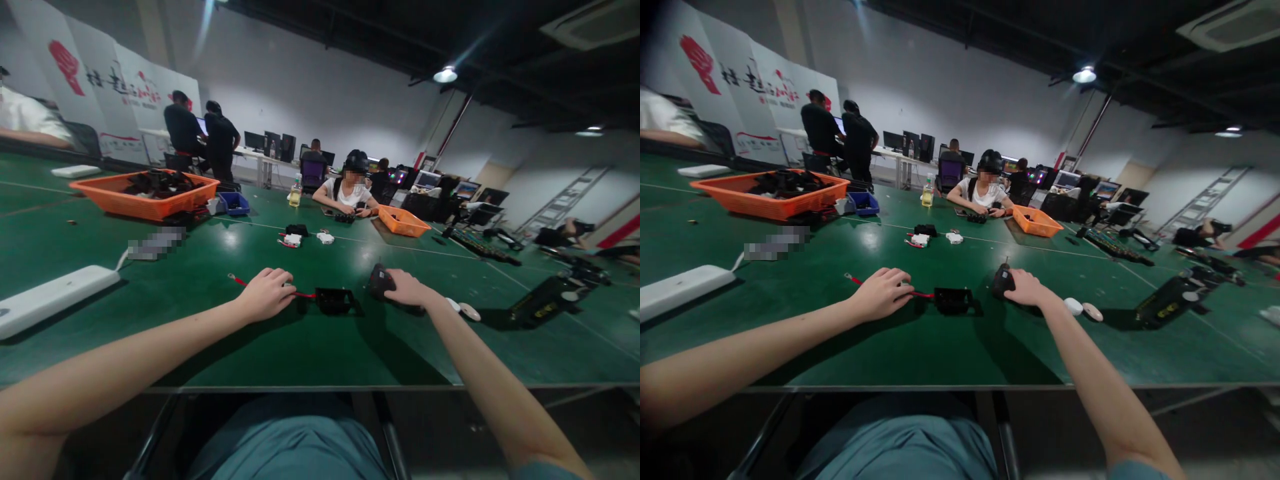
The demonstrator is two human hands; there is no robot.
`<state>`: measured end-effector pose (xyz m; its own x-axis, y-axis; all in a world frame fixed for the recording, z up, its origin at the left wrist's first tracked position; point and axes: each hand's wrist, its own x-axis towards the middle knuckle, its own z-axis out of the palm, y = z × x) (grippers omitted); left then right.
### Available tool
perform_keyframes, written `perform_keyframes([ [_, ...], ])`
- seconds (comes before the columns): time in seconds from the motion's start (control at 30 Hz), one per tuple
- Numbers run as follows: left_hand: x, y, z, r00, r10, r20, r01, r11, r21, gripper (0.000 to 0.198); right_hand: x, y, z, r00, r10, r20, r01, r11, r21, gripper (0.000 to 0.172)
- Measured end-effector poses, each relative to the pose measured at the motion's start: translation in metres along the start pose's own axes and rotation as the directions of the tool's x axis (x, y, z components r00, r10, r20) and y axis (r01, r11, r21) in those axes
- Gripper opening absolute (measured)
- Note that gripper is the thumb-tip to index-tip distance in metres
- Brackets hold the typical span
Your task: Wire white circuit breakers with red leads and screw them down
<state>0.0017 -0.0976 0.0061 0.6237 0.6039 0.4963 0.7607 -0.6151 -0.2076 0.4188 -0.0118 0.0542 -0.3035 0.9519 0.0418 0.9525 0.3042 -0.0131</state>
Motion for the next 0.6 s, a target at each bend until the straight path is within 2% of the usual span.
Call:
perform_keyframes([
  [0.07, 0.000, 0.001, 0.001, 1.000, -0.008, 0.002, 0.008, 1.000, 0.003, 0.023, -0.001, 0.010, 0.003, 0.996, 0.012, 0.090, -0.015, 0.999, 0.032, 0.069],
  [0.13, 0.000, 0.002, 0.002, 1.000, -0.019, 0.003, 0.019, 1.000, 0.006, 0.023, 0.001, 0.016, 0.007, 0.992, 0.005, 0.128, -0.015, 0.996, 0.084, 0.061],
  [0.2, -0.001, 0.002, 0.002, 1.000, -0.029, 0.002, 0.029, 1.000, 0.007, 0.023, 0.004, 0.020, 0.011, 0.984, 0.047, 0.174, -0.068, 0.991, 0.115, 0.046],
  [0.27, -0.001, 0.003, 0.003, 0.999, -0.034, 0.000, 0.034, 0.999, 0.006, 0.023, 0.006, 0.023, 0.014, 0.972, 0.121, 0.199, -0.146, 0.983, 0.113, 0.040],
  [0.37, -0.001, 0.002, 0.003, 0.999, -0.039, -0.010, 0.039, 0.999, -0.001, 0.022, 0.007, 0.027, 0.018, 0.968, 0.198, 0.157, -0.216, 0.970, 0.109, 0.043],
  [0.47, -0.001, 0.001, 0.003, 0.999, -0.046, -0.018, 0.046, 0.999, -0.003, 0.020, 0.000, 0.023, 0.019, 0.972, 0.203, 0.120, -0.223, 0.957, 0.187, 0.040],
  [0.53, -0.002, 0.001, 0.003, 0.999, -0.050, -0.017, 0.050, 0.999, 0.003, 0.019, -0.008, 0.014, 0.016, 0.970, 0.225, 0.096, -0.244, 0.919, 0.311, 0.033],
  [0.6, -0.002, 0.002, 0.002, 0.999, -0.054, -0.010, 0.054, 0.998, 0.015, 0.019, -0.019, -0.001, 0.008, 0.951, 0.300, 0.080, -0.296, 0.800, 0.521, 0.028],
])
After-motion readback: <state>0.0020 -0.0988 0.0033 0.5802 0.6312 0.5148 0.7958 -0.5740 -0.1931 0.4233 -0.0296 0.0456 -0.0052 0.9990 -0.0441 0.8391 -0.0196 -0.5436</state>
